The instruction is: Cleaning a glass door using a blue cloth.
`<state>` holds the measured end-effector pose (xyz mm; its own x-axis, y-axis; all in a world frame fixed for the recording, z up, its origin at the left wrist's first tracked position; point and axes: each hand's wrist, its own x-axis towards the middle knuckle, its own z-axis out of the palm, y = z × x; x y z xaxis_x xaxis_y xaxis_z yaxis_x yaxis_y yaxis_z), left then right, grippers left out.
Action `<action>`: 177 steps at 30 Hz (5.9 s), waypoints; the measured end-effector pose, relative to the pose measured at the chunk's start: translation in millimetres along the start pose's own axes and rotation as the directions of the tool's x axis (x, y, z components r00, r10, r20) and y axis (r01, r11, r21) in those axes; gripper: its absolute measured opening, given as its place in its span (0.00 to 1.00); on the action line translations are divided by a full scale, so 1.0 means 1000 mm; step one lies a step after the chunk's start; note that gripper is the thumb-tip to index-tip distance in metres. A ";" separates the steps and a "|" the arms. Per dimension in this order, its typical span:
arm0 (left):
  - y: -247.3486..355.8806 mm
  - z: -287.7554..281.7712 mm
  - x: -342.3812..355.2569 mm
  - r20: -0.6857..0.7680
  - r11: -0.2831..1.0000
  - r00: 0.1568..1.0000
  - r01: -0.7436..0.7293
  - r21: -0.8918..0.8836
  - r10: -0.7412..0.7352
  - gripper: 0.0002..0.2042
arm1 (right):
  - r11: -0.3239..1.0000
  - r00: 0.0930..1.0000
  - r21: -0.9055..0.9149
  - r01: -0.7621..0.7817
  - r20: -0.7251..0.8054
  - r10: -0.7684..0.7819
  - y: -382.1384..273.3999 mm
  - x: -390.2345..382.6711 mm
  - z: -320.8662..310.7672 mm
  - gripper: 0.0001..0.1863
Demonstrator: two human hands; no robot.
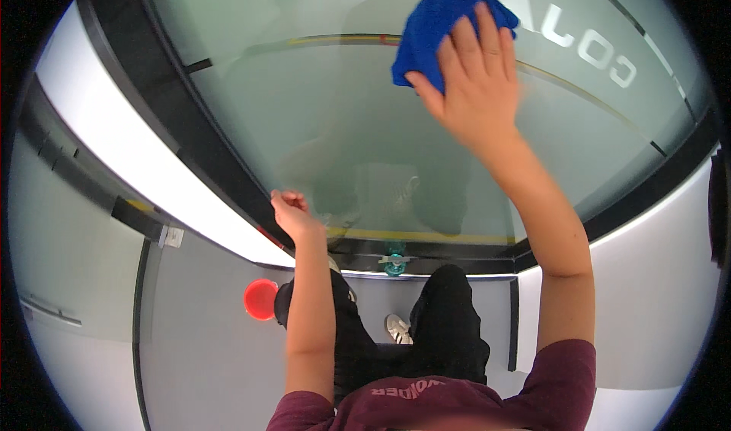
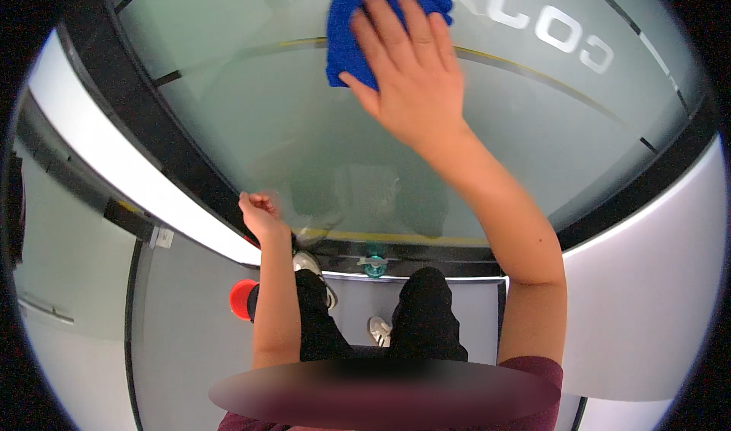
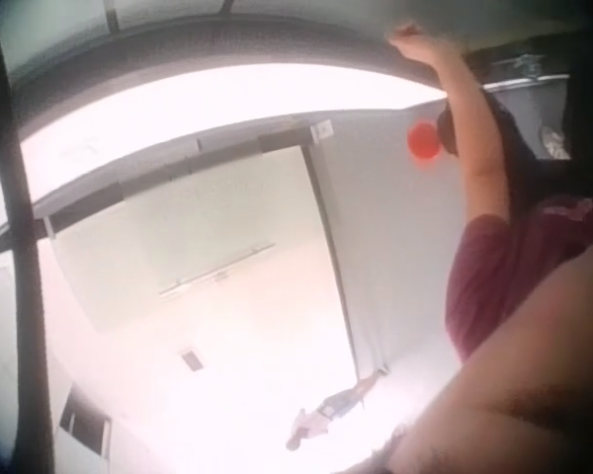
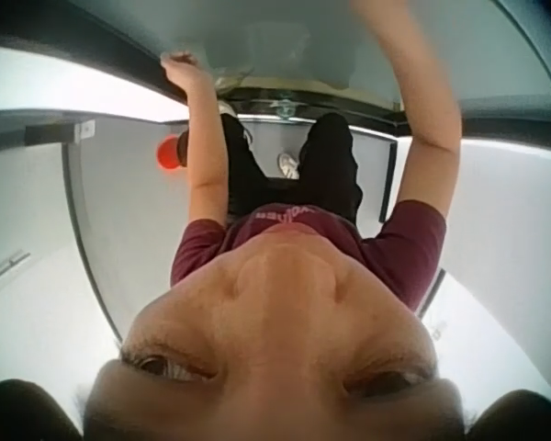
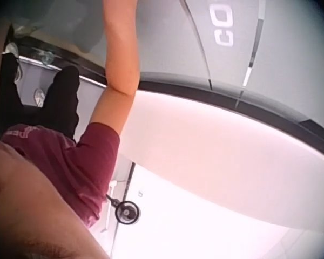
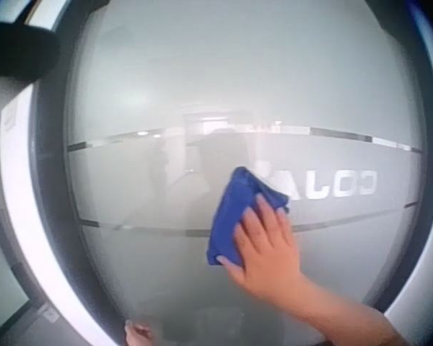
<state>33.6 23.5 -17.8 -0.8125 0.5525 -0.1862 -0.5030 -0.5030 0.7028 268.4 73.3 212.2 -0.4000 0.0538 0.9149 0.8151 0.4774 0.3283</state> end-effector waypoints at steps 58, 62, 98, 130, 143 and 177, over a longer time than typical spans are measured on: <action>0.009 -0.015 0.021 -0.024 0.996 0.996 0.084 0.036 -0.083 0.15 | 0.909 0.967 -0.414 -0.044 0.211 0.143 0.085 -0.089 -0.068 0.19; 0.004 -0.014 0.017 0.028 0.991 0.996 0.082 0.110 -0.085 0.14 | 0.880 0.961 -0.472 -0.043 0.222 0.166 0.127 -0.111 -0.081 0.18; -0.023 -0.003 -0.018 0.052 0.949 0.999 -0.023 0.316 0.007 0.15 | 0.597 0.593 0.127 -0.792 -0.078 0.802 0.300 -0.219 -0.157 0.25; 0.014 -0.017 0.014 0.038 0.982 0.991 0.132 -0.133 -0.128 0.15 | 0.985 0.988 0.175 0.015 -0.153 0.013 -0.125 0.011 0.072 0.16; 0.013 -0.020 0.023 0.032 0.967 0.981 0.196 -0.161 -0.193 0.15 | 0.975 0.981 0.140 0.171 -0.121 -0.155 -0.223 0.040 0.122 0.18; -0.011 -0.012 -0.003 0.065 0.968 0.988 0.119 0.223 -0.137 0.14 | 0.921 0.981 -0.378 -0.088 0.127 0.145 0.224 -0.219 -0.112 0.18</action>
<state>38.0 19.7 -33.3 -0.7152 0.6582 -0.2351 -0.5177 -0.2728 0.8109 585.7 70.5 112.1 -0.3272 0.2333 0.9157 0.9447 0.1032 0.3112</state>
